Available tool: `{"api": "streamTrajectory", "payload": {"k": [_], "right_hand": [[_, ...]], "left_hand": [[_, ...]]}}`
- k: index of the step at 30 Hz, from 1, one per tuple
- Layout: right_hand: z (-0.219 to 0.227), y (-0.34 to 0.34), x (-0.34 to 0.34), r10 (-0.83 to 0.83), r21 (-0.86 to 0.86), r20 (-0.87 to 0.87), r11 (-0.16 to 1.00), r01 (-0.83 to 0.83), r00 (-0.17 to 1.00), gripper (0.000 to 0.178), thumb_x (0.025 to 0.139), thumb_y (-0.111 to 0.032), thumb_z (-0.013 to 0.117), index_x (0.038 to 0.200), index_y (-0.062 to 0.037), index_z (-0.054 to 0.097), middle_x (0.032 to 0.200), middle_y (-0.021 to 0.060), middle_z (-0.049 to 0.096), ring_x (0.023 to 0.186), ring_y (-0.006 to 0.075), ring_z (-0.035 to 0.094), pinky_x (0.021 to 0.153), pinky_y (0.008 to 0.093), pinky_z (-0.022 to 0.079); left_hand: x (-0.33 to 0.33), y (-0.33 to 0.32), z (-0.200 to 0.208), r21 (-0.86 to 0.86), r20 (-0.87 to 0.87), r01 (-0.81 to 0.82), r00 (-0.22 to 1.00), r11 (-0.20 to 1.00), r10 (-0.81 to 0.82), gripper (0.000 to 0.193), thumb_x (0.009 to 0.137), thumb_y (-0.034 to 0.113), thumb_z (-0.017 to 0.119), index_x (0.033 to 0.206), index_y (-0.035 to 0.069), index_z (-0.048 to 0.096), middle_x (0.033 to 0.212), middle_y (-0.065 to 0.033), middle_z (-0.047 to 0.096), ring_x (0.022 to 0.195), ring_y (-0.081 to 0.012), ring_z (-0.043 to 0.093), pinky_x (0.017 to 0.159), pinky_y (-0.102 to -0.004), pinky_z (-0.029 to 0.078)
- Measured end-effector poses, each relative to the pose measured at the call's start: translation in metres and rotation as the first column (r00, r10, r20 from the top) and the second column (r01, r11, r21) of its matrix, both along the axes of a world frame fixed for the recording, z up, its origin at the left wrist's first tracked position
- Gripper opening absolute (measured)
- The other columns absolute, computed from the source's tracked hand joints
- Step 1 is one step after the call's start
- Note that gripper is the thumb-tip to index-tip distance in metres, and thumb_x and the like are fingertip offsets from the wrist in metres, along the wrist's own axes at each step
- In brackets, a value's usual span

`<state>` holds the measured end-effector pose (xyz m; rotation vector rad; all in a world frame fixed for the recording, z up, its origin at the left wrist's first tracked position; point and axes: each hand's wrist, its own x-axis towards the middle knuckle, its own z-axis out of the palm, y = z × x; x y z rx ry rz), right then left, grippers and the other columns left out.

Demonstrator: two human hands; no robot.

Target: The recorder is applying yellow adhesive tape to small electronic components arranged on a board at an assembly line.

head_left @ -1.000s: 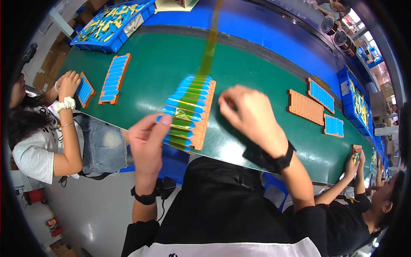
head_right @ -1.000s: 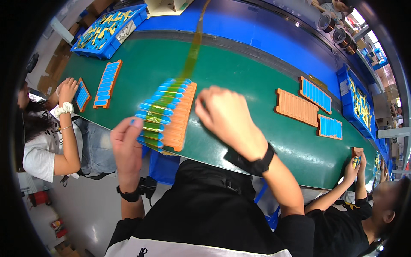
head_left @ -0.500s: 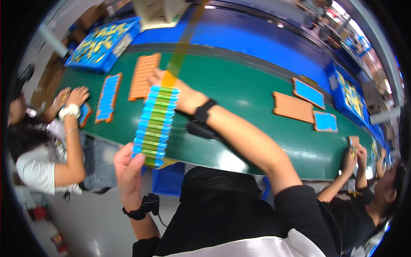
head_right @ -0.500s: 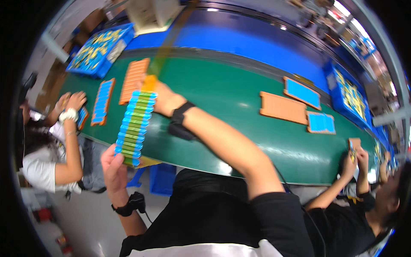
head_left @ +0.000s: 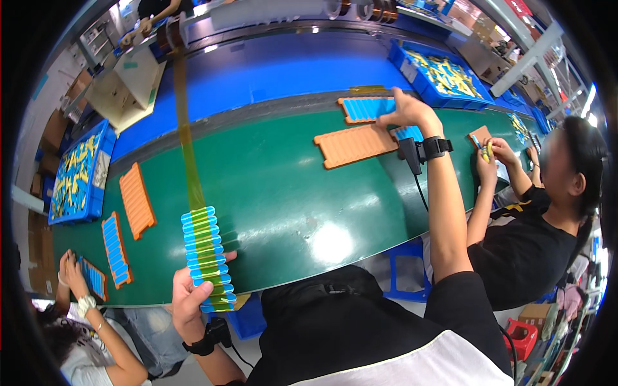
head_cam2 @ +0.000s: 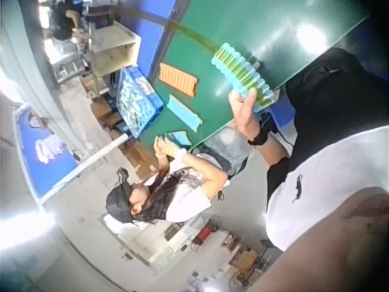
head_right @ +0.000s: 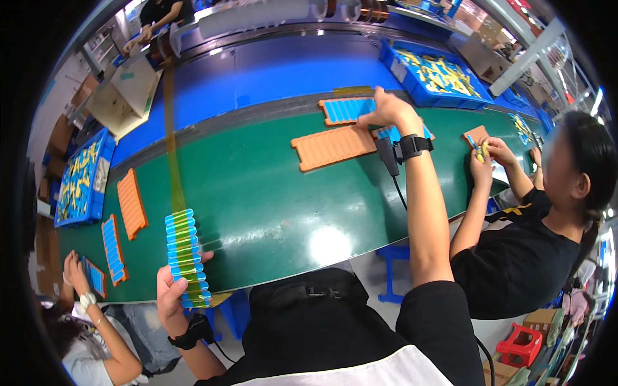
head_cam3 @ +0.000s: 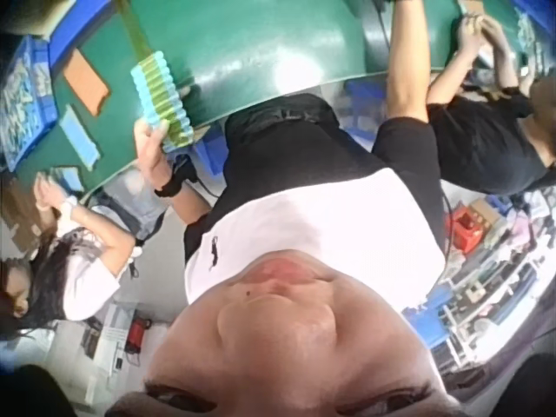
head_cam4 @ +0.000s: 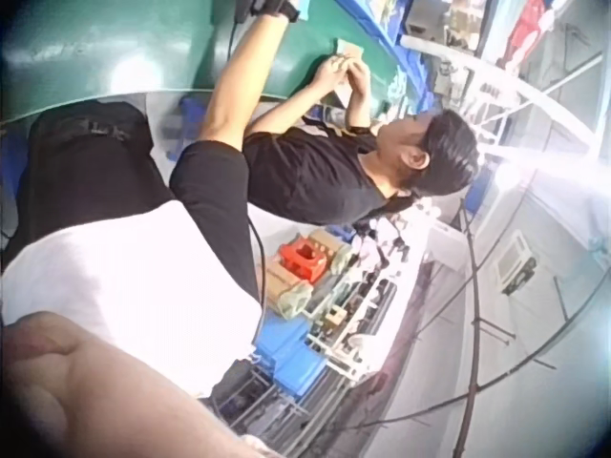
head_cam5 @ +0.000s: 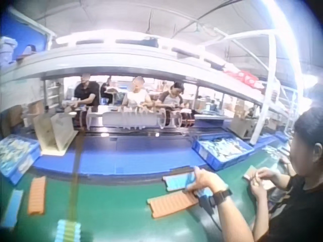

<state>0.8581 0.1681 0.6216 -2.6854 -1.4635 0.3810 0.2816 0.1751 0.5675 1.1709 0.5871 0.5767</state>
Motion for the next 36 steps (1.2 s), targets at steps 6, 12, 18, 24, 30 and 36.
{"api": "streamTrajectory", "payload": {"k": [6,12,18,24,30,36], "right_hand": [[-0.024,0.022,-0.013,-0.068,-0.037,-0.108,0.997,0.064,0.992,0.129,0.06,-0.063,0.084,0.148,0.0137,0.03,0.145,0.0304,0.052,0.135,0.0391,0.054,0.114,0.0468,0.043],[-0.009,0.033,-0.036,-0.079,-0.077,-0.112,0.995,0.071,0.991,0.125,0.063,-0.051,0.084,0.154,0.0082,0.023,0.144,0.029,0.053,0.133,0.0404,0.054,0.113,0.0568,0.034],[-0.016,0.058,-0.072,0.031,-0.066,-0.095,0.997,-0.038,0.995,0.124,0.065,-0.047,0.083,0.158,0.0035,0.018,0.142,0.0322,0.053,0.132,0.0422,0.054,0.117,0.0533,0.036],[-0.032,0.101,-0.129,0.327,0.092,-0.047,0.942,-0.322,0.944,0.116,0.064,-0.032,0.088,0.156,-0.0028,0.025,0.145,0.0298,0.049,0.135,0.0452,0.048,0.114,0.0477,0.042],[-0.042,0.119,-0.184,0.698,0.354,-0.148,0.699,-0.621,0.701,0.107,0.068,-0.01,0.084,0.157,-0.0047,0.025,0.139,0.0283,0.052,0.128,0.0428,0.054,0.105,0.0444,0.05],[-0.053,0.108,-0.256,0.873,0.476,-0.236,0.487,-0.732,0.427,0.099,0.071,-0.008,0.081,0.155,-0.0037,0.029,0.137,0.0276,0.054,0.129,0.0417,0.053,0.104,0.0429,0.05]], "left_hand": [[0.003,0.004,-0.021,0.206,-0.052,-0.072,0.995,0.976,0.084,0.059,0.091,0.03,0.064,0.131,-0.012,0.053,0.114,-0.0263,0.069,0.098,-0.0257,0.069,0.077,-0.0319,0.058],[-0.02,0.003,-0.059,0.119,0.103,-0.327,0.943,0.938,0.316,0.049,0.097,0.023,0.06,0.129,-0.012,0.051,0.101,-0.0267,0.068,0.068,-0.0245,0.069,0.052,-0.0338,0.059],[-0.002,0.007,-0.039,0.137,0.031,-0.289,0.957,0.947,0.287,0.04,0.094,0.018,0.061,0.119,-0.013,0.059,0.112,-0.024,0.066,0.088,-0.0319,0.072,0.062,-0.0377,0.062],[-0.003,0.003,-0.024,0.032,-0.016,-0.294,0.955,0.955,0.295,0.047,0.097,0.024,0.062,0.128,-0.009,0.05,0.101,-0.0228,0.068,0.071,-0.0281,0.07,0.053,-0.0368,0.061],[0.021,0.025,-0.003,0.079,-0.001,-0.327,0.945,0.942,0.328,0.043,0.101,0.026,0.058,0.131,-0.004,0.051,0.106,-0.0212,0.07,0.091,-0.0311,0.073,0.075,-0.0404,0.062],[0.029,0.066,0.025,0.039,0.008,-0.29,0.957,0.956,0.29,0.039,0.103,0.021,0.058,0.13,-0.006,0.055,0.109,-0.0225,0.071,0.094,-0.0279,0.074,0.08,-0.0399,0.063]]}}
